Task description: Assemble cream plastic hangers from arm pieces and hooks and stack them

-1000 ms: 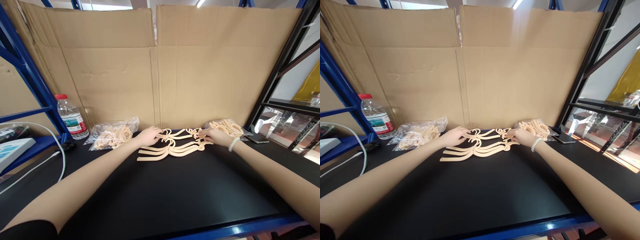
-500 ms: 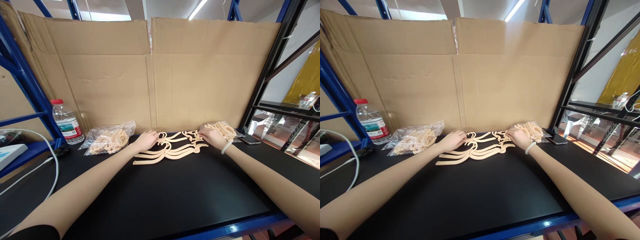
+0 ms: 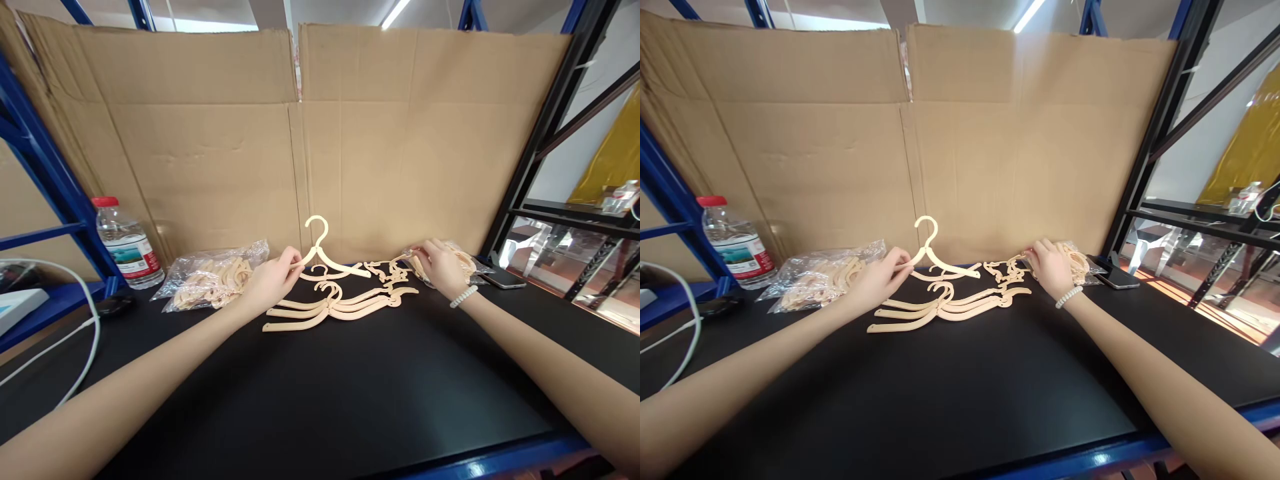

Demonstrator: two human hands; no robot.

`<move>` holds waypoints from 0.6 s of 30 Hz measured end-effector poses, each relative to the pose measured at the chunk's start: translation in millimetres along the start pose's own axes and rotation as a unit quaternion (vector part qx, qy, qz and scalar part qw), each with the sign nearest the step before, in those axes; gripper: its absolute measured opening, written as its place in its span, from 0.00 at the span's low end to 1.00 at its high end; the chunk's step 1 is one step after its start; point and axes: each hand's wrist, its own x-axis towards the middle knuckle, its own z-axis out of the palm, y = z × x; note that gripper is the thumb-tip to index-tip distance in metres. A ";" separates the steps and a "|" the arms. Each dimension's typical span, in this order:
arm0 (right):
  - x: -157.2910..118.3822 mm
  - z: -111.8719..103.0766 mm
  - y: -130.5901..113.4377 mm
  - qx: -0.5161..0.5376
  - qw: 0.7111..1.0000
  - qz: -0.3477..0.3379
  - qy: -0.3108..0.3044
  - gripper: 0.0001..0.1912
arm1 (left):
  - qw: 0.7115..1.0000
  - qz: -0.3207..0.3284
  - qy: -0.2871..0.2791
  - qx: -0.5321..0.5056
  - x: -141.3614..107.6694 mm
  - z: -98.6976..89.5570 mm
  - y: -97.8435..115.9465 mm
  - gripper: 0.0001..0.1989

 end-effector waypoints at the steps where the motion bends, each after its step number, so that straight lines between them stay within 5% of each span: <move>1: -0.1 -2.2 -3.3 0.019 1.000 0.020 0.011 0.14 | 1.000 -0.008 0.008 -0.011 -6.3 -2.8 2.3 0.07; 8: -13.8 -6.4 -42.1 0.230 0.962 0.148 -0.008 0.17 | 0.988 -0.023 0.049 -0.143 -72.2 4.8 18.6 0.06; 14: -29.7 4.7 -65.9 0.503 0.789 0.323 -0.143 0.12 | 0.992 0.045 0.029 -0.119 -91.4 25.2 14.2 0.07; 18: -37.5 12.6 -68.9 0.531 0.733 0.375 -0.200 0.10 | 0.991 0.025 0.016 -0.131 -87.4 26.8 13.0 0.08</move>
